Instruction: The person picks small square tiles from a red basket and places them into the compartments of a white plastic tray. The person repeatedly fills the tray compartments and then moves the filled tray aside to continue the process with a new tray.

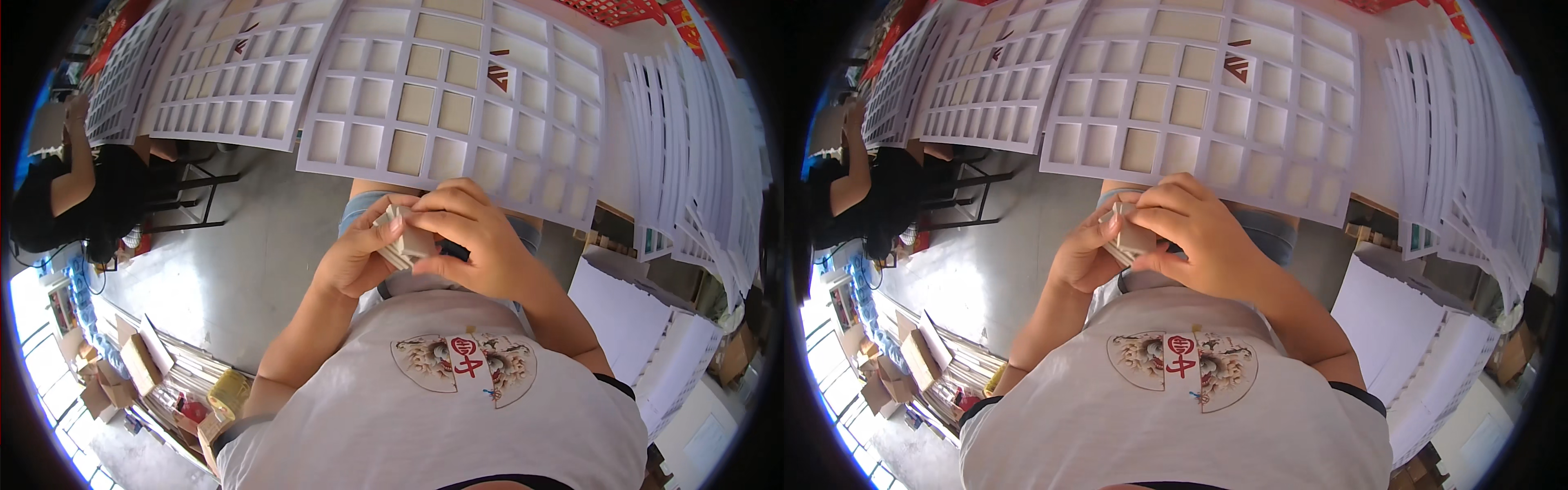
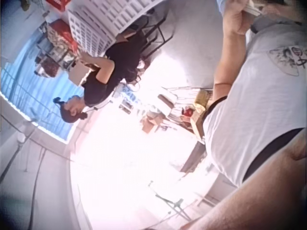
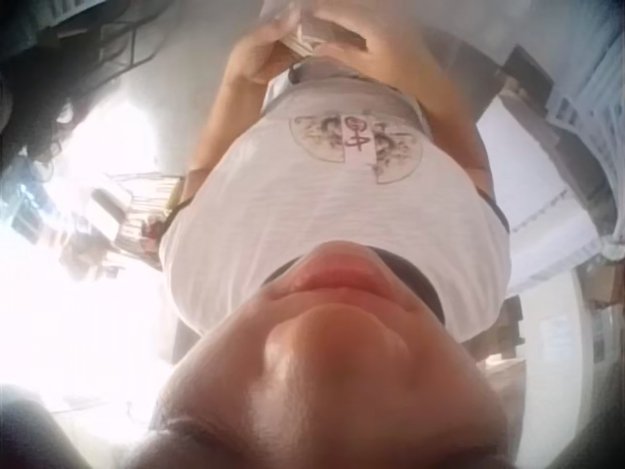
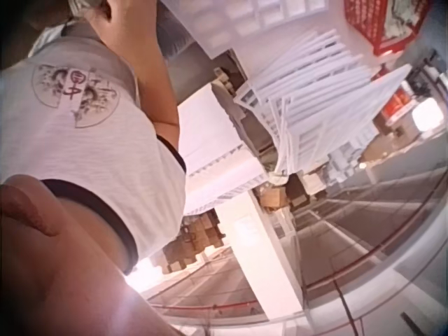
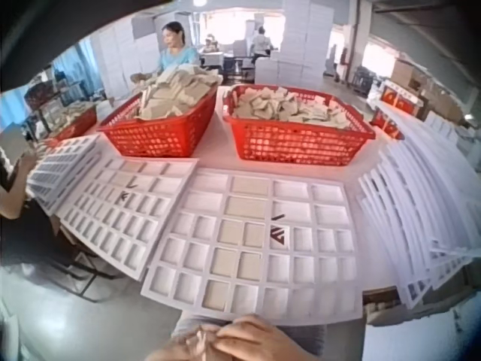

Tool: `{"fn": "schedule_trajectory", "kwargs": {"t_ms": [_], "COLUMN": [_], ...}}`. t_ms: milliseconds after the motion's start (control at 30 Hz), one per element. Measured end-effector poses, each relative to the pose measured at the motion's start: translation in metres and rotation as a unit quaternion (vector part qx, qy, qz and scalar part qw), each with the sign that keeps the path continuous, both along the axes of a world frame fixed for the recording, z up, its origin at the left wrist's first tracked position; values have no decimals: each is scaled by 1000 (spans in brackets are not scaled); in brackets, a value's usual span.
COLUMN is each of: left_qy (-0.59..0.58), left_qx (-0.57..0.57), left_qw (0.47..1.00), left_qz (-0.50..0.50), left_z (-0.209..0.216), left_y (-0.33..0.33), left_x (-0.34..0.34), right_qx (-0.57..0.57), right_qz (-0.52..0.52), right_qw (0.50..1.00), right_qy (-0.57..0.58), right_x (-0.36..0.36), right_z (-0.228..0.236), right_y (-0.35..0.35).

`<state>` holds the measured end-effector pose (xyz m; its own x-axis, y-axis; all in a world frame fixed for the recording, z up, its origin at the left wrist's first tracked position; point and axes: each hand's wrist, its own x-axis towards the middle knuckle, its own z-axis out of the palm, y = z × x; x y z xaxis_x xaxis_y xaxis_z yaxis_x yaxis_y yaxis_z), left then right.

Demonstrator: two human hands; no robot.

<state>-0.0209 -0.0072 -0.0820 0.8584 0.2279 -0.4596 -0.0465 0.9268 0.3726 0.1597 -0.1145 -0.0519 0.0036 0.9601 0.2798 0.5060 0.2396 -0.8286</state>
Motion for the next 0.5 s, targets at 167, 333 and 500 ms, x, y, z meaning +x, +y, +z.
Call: {"fn": "schedule_trajectory", "kwargs": {"t_ms": [167, 333, 500], "left_qy": [6, 22, 8], "left_qx": [46, 7, 2], "left_qw": [998, 1000, 1000], "left_qz": [-36, -19, 14], "left_z": [-20, -19, -25], "left_y": [-9, -8, -7], "left_x": [2, 14, 21], "right_qx": [-34, -60, 48], "right_qz": [-126, -294, -232], "right_qw": [983, 950, 964], "right_qy": [128, 88, -122], "right_x": [18, 33, 41], "right_z": [-9, -35, -55], "right_y": [-3, 31, 39]}}
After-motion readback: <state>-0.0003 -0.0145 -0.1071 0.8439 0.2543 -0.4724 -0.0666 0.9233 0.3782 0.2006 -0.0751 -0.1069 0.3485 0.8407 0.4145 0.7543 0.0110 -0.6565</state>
